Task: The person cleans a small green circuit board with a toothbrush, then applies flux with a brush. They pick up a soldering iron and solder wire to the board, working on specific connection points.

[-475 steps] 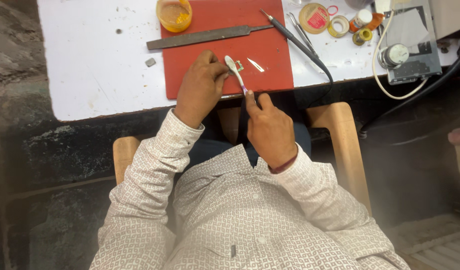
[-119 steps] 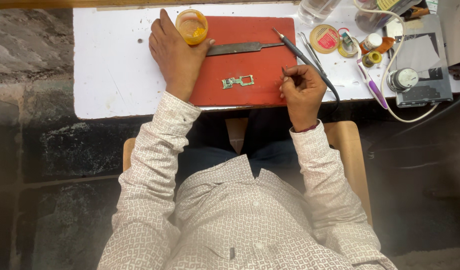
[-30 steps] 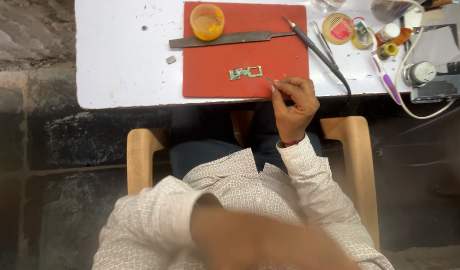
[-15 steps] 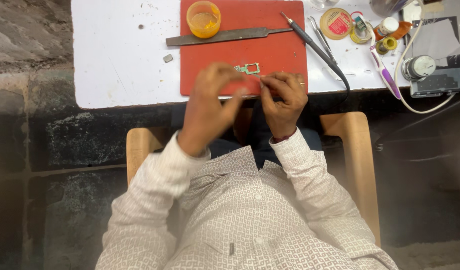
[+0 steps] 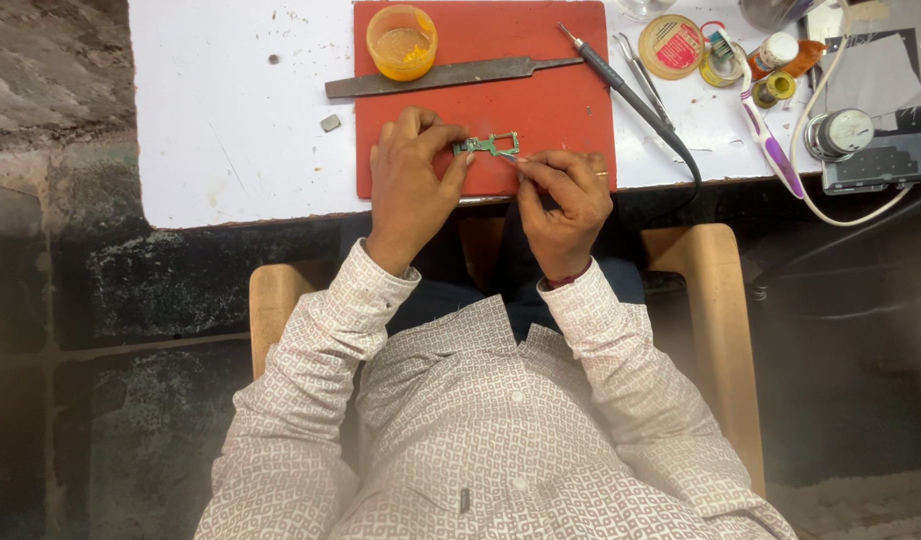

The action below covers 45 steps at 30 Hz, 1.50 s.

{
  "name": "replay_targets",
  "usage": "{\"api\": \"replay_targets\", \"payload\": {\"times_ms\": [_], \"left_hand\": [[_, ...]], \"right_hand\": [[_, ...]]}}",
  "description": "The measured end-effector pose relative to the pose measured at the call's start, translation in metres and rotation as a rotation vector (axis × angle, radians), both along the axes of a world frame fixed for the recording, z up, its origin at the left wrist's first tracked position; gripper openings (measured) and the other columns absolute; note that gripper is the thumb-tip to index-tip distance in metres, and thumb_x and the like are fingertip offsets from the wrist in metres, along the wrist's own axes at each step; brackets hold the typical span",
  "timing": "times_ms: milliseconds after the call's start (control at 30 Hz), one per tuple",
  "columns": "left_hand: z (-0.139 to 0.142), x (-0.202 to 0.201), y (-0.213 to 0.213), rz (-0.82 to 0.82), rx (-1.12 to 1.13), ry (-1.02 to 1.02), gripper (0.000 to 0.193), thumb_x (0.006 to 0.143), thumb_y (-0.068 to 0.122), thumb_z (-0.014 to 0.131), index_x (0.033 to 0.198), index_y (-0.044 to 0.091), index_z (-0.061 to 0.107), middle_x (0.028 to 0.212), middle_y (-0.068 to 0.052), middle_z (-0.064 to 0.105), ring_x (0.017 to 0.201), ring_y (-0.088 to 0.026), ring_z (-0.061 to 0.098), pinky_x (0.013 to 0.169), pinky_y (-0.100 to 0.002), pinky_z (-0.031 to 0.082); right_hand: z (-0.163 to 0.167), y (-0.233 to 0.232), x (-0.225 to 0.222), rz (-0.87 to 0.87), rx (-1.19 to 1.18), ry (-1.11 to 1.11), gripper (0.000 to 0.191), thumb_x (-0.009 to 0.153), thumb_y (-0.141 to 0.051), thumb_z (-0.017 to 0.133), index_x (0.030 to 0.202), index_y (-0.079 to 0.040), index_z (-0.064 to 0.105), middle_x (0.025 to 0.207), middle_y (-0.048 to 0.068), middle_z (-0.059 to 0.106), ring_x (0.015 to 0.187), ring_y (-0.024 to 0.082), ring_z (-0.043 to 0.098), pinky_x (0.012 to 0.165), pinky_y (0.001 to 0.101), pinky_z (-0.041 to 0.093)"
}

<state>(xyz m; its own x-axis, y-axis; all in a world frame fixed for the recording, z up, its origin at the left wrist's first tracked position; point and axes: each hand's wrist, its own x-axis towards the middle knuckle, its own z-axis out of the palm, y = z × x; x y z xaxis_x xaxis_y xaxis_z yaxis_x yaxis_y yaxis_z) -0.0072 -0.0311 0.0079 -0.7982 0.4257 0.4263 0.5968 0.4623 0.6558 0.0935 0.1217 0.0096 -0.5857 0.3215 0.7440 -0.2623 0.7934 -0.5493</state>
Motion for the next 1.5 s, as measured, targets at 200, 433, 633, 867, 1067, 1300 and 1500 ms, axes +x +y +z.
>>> {"api": "replay_targets", "payload": {"times_ms": [200, 433, 633, 867, 1067, 1300, 1500], "left_hand": [[0.0031, 0.0000, -0.0007, 0.004, 0.004, 0.008, 0.024, 0.084, 0.020, 0.083, 0.106, 0.012, 0.078, 0.109, -0.004, 0.061, 0.101, -0.025, 0.056, 0.085, -0.040, 0.042], [0.0039, -0.0003, -0.0015, -0.003, 0.014, 0.035, 0.024, 0.084, 0.020, 0.083, 0.106, 0.011, 0.077, 0.109, -0.005, 0.060, 0.101, -0.025, 0.056, 0.084, -0.040, 0.042], [0.0053, 0.0001, -0.0007, 0.001, 0.013, 0.034, 0.023, 0.084, 0.019, 0.083, 0.105, 0.012, 0.077, 0.107, -0.004, 0.060, 0.099, -0.024, 0.056, 0.084, -0.040, 0.042], [0.0047, -0.0007, -0.0008, -0.002, 0.014, 0.036, 0.022, 0.084, 0.020, 0.083, 0.104, 0.012, 0.077, 0.106, -0.004, 0.060, 0.098, -0.024, 0.056, 0.083, -0.039, 0.042], [0.0047, -0.0004, -0.0011, -0.002, 0.018, 0.034, 0.022, 0.084, 0.020, 0.083, 0.104, 0.012, 0.078, 0.106, -0.003, 0.061, 0.098, -0.024, 0.056, 0.083, -0.039, 0.042], [0.0042, -0.0012, -0.0009, -0.008, 0.025, 0.031, 0.021, 0.084, 0.019, 0.083, 0.103, 0.011, 0.078, 0.104, -0.002, 0.060, 0.095, -0.022, 0.055, 0.082, -0.038, 0.042], [0.0046, -0.0006, -0.0010, -0.010, 0.027, 0.033, 0.022, 0.084, 0.019, 0.083, 0.104, 0.010, 0.078, 0.105, -0.002, 0.060, 0.095, -0.022, 0.055, 0.082, -0.038, 0.042]], "right_hand": [[-0.0035, 0.0015, -0.0011, 0.000, 0.034, 0.011, 0.021, 0.083, 0.010, 0.080, 0.097, -0.006, 0.077, 0.097, 0.004, 0.071, 0.089, 0.020, 0.063, 0.080, 0.0328, 0.048], [-0.0069, 0.0017, -0.0031, -0.001, 0.050, 0.019, 0.021, 0.083, 0.010, 0.080, 0.096, -0.006, 0.078, 0.096, 0.003, 0.072, 0.088, 0.019, 0.063, 0.082, 0.0326, 0.047], [-0.0058, 0.0016, -0.0027, 0.001, 0.056, 0.017, 0.020, 0.083, 0.009, 0.080, 0.095, -0.006, 0.078, 0.095, 0.003, 0.072, 0.085, 0.018, 0.063, 0.081, 0.0323, 0.045], [-0.0055, 0.0020, -0.0032, -0.010, 0.075, 0.016, 0.019, 0.083, 0.008, 0.080, 0.095, -0.007, 0.078, 0.094, 0.003, 0.072, 0.085, 0.018, 0.063, 0.080, 0.0329, 0.044], [-0.0061, 0.0014, -0.0028, -0.017, 0.068, 0.015, 0.020, 0.083, 0.009, 0.080, 0.095, -0.007, 0.078, 0.095, 0.003, 0.071, 0.086, 0.019, 0.062, 0.079, 0.0326, 0.045], [-0.0072, 0.0020, -0.0013, -0.019, 0.054, 0.005, 0.021, 0.083, 0.010, 0.079, 0.095, -0.006, 0.078, 0.095, 0.003, 0.071, 0.088, 0.019, 0.060, 0.078, 0.0315, 0.047], [-0.0090, 0.0022, -0.0014, -0.029, 0.053, 0.012, 0.020, 0.083, 0.010, 0.079, 0.095, -0.006, 0.078, 0.095, 0.003, 0.071, 0.089, 0.019, 0.060, 0.078, 0.0319, 0.048]]}}
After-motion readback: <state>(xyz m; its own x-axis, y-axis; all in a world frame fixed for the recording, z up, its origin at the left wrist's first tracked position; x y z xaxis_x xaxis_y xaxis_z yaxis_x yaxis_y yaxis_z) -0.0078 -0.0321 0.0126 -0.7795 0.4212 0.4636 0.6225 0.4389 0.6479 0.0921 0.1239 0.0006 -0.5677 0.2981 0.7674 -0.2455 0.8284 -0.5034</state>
